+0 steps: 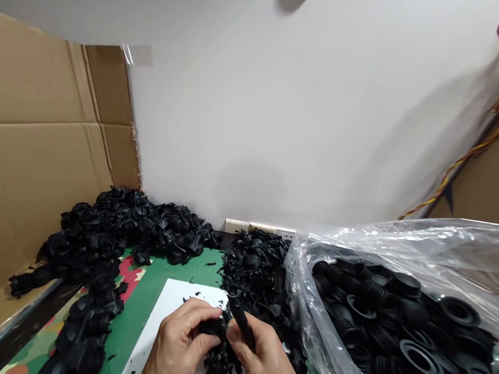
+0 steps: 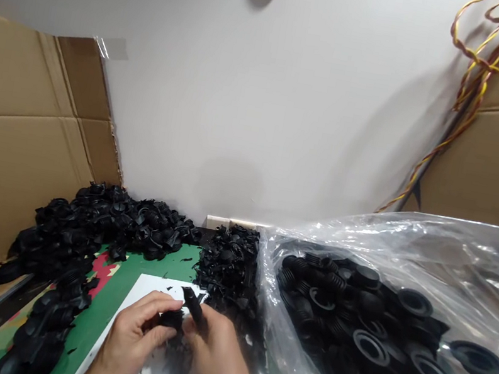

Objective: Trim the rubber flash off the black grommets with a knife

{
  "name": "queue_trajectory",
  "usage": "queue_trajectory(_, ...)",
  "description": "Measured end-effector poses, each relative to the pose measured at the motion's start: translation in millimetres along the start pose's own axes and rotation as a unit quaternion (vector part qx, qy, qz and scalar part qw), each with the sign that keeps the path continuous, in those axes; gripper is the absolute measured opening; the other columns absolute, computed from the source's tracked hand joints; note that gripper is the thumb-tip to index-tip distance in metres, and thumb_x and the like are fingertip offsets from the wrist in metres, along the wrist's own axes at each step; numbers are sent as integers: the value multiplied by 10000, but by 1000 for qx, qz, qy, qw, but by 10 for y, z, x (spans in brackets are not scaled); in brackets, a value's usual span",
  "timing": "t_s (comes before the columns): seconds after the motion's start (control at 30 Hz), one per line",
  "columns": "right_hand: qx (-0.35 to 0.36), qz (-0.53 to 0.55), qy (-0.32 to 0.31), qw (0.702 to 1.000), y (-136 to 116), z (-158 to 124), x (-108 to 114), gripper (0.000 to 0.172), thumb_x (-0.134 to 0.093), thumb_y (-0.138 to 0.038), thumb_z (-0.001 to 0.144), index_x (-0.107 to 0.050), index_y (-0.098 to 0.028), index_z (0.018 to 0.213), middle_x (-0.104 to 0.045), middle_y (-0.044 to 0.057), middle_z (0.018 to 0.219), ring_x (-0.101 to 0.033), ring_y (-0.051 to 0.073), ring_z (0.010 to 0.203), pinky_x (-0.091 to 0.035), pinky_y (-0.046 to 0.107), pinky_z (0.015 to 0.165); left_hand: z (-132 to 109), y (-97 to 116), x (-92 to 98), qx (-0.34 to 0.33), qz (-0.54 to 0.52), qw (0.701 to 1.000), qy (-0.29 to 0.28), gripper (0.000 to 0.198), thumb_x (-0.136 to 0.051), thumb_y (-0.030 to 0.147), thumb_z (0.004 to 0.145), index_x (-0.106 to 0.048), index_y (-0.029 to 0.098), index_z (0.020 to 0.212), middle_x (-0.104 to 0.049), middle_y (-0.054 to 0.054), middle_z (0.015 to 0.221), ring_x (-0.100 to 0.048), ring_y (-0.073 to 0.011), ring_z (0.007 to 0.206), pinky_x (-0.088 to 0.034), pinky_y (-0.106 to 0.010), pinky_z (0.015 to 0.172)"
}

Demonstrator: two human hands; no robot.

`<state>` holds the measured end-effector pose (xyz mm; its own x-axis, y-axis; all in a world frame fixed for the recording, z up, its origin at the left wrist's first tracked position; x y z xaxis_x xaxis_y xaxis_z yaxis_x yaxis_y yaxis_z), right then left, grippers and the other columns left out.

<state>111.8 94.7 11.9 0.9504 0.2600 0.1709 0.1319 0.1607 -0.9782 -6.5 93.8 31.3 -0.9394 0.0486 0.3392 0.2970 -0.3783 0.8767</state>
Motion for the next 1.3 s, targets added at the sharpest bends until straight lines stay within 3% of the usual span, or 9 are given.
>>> queue_trajectory(0.17,-29,-15,110,993,53,11,46,245,-526,-411,754,-550,-169,733,-606,42,700,-543,215,672,-402,292,609,-32,-134,82,14,22,997,67,219,-648,120,697,-729,200,884,-691,-74,914,-627,-191,708,-515,-271,622)
queue_trajectory(0.37,-38,83,160,983,148,10,123,234,-622,-325,667,-614,-157,830,-664,64,792,-597,251,780,-448,334,712,-41,-250,-16,89,-79,992,49,281,-711,234,664,-725,185,941,-649,-129,1163,-659,-188,710,-532,-284,602)
queue_trajectory(0.47,-52,113,144,982,207,24,131,164,-640,-296,647,-625,-153,726,-648,43,702,-588,230,706,-438,319,670,-65,-376,-70,164,-112,979,33,295,-646,336,737,-695,151,962,-726,-97,840,-552,-102,430,-416,-212,390)
queue_trajectory(0.57,-53,114,147,981,250,35,152,117,-641,-262,623,-609,-161,675,-620,16,654,-565,206,660,-418,298,625,-96,-468,-72,212,-76,974,19,328,-625,332,759,-657,135,1019,-578,31,434,-427,-85,331,-317,-179,342)
queue_trajectory(0.67,-48,93,156,982,278,38,185,91,-625,-243,611,-614,-161,650,-617,15,640,-564,210,661,-417,306,639,-57,-347,-45,150,-13,989,0,311,-599,333,788,-670,172,1045,-678,-36,678,-540,-124,464,-428,-227,430)
queue_trajectory(0.73,-47,73,158,984,281,36,203,92,-610,-244,618,-632,-160,650,-630,24,642,-575,222,672,-422,320,660,-32,-202,-50,83,27,996,-20,269,-581,305,809,-694,199,1029,-687,-84,940,-630,-186,720,-508,-284,628)
queue_trajectory(0.83,-40,68,152,985,241,34,202,149,-621,-275,634,-666,-162,719,-674,50,715,-603,248,730,-438,338,704,-37,-97,-92,46,50,996,-52,280,-535,257,842,-679,212,1078,-652,-92,1046,-594,-231,965,-475,-330,843)
queue_trajectory(1.07,17,58,163,985,37,13,171,79,-591,-221,649,-583,-196,574,-564,5,642,-537,190,647,-420,272,617,-64,-193,-199,107,-20,991,-79,300,-549,238,805,-651,194,1083,-636,-75,999,-582,-175,708,-486,-259,577)
queue_trajectory(1.3,37,-60,213,975,-14,-17,132,149,-490,-193,698,-461,-218,554,-508,-11,585,-475,160,559,-375,247,524,-74,96,-128,-8,153,988,-18,207,-566,109,742,-669,224,881,-671,-51,846,-620,-205,731,-468,-271,622)
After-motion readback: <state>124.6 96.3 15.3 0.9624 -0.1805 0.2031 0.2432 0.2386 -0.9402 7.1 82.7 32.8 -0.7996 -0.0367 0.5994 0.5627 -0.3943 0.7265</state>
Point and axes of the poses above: each hand's wrist, its own z-axis towards the middle knuckle, its own x-axis out of the back of the hand, y = z × x, the point moved 9 cm from there along z, towards the middle knuckle
